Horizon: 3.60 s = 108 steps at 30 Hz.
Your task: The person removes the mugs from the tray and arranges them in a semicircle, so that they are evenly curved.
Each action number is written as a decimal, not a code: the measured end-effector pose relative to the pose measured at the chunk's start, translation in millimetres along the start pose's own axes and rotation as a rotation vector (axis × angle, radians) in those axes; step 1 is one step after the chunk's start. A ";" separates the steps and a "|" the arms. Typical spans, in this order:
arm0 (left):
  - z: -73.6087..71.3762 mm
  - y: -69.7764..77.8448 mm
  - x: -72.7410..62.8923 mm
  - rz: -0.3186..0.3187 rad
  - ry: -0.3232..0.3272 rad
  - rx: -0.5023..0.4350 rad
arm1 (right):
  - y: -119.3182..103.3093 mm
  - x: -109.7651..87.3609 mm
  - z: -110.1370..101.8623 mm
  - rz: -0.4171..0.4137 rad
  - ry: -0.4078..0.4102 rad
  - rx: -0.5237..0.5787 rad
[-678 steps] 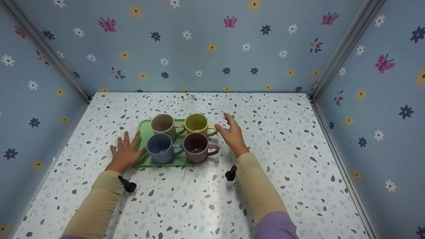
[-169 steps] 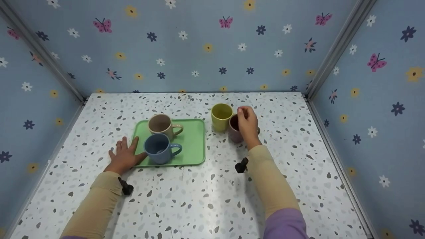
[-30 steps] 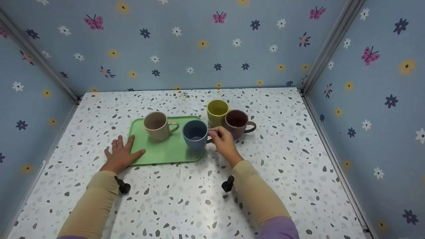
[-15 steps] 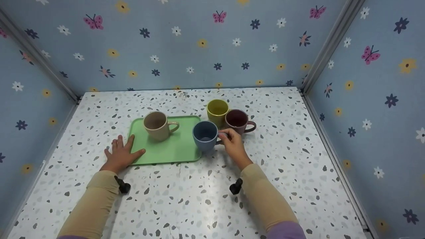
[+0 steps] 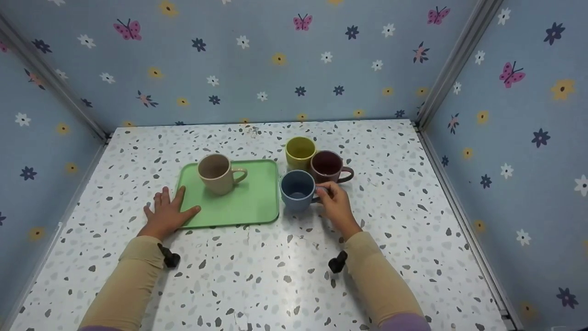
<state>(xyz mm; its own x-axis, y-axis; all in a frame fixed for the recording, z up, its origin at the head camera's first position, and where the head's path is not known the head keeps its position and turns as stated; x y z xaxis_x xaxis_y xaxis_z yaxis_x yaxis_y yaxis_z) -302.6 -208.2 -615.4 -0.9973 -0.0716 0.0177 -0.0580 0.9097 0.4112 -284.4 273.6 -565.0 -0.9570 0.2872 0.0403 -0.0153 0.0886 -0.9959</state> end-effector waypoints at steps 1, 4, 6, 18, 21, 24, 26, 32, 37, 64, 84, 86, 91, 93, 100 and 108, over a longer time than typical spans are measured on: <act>0.1 -0.2 0.3 0.000 0.003 -0.002 | 1.2 -0.1 -1.8 0.005 -0.001 0.006; 1.1 -0.6 1.2 0.003 0.010 0.002 | 3.1 -0.7 -7.1 -0.005 -0.009 0.020; 1.0 -0.1 1.2 0.008 0.014 -0.001 | 3.6 -1.2 -10.7 -0.016 -0.009 0.030; -3.2 1.4 -0.4 0.022 0.032 0.010 | 8.7 -2.9 -29.1 -0.016 -0.012 -0.022; -3.0 1.5 -0.3 0.022 0.030 0.012 | 11.2 -2.9 -32.4 -0.012 -0.016 -0.002; -2.7 2.2 -0.7 0.022 0.023 0.013 | 14.0 -3.0 -35.9 0.001 -0.013 -0.015; -3.4 2.9 -1.2 0.019 0.020 0.011 | 16.1 -2.7 -38.7 0.008 -0.005 -0.039; -1.9 1.5 -0.3 0.008 0.020 -0.013 | 17.7 -1.7 -46.1 -0.008 0.001 -0.054; 6.9 -7.0 4.8 -0.009 0.000 -0.010 | 17.4 -1.2 -52.9 -0.017 0.027 -0.096; -3.0 1.7 -0.8 0.006 0.007 -0.001 | 19.9 4.2 -74.7 0.008 0.041 -0.089; -5.4 3.6 -2.1 0.013 0.010 0.007 | -11.7 21.1 -80.5 -0.002 0.116 0.119; -6.3 4.2 -2.6 0.014 0.009 0.005 | -20.0 24.7 -80.0 -0.023 0.128 0.144; -4.6 3.6 -1.5 0.013 0.002 0.005 | -40.2 33.5 -72.7 -0.056 0.157 0.186; -3.1 2.6 -0.6 0.012 0.001 0.007 | -48.2 36.6 -66.7 -0.081 0.161 0.211; -2.9 3.0 -0.2 0.003 0.002 0.007 | -71.6 44.2 -35.0 -0.152 0.133 0.279; -4.4 3.4 -1.4 0.007 0.008 0.012 | -95.4 45.6 14.9 -0.172 0.052 0.333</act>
<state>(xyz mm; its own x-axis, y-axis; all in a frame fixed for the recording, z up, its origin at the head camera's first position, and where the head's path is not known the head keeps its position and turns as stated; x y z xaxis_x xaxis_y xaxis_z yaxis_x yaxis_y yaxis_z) -301.1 -206.8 -610.0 -0.9973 -0.0687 0.0276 -0.0519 0.9150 0.4000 -330.9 264.1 -469.4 -0.9164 0.3438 0.2052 -0.2764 -0.1723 -0.9455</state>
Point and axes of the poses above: each hand's wrist, its own x-axis towards the middle knuckle, its own z-axis out of the palm, y = z × x, the point moved 7 cm from there along x, towards the middle knuckle, and after that the axes turned 15 degrees about y, right-handed, at the moved point
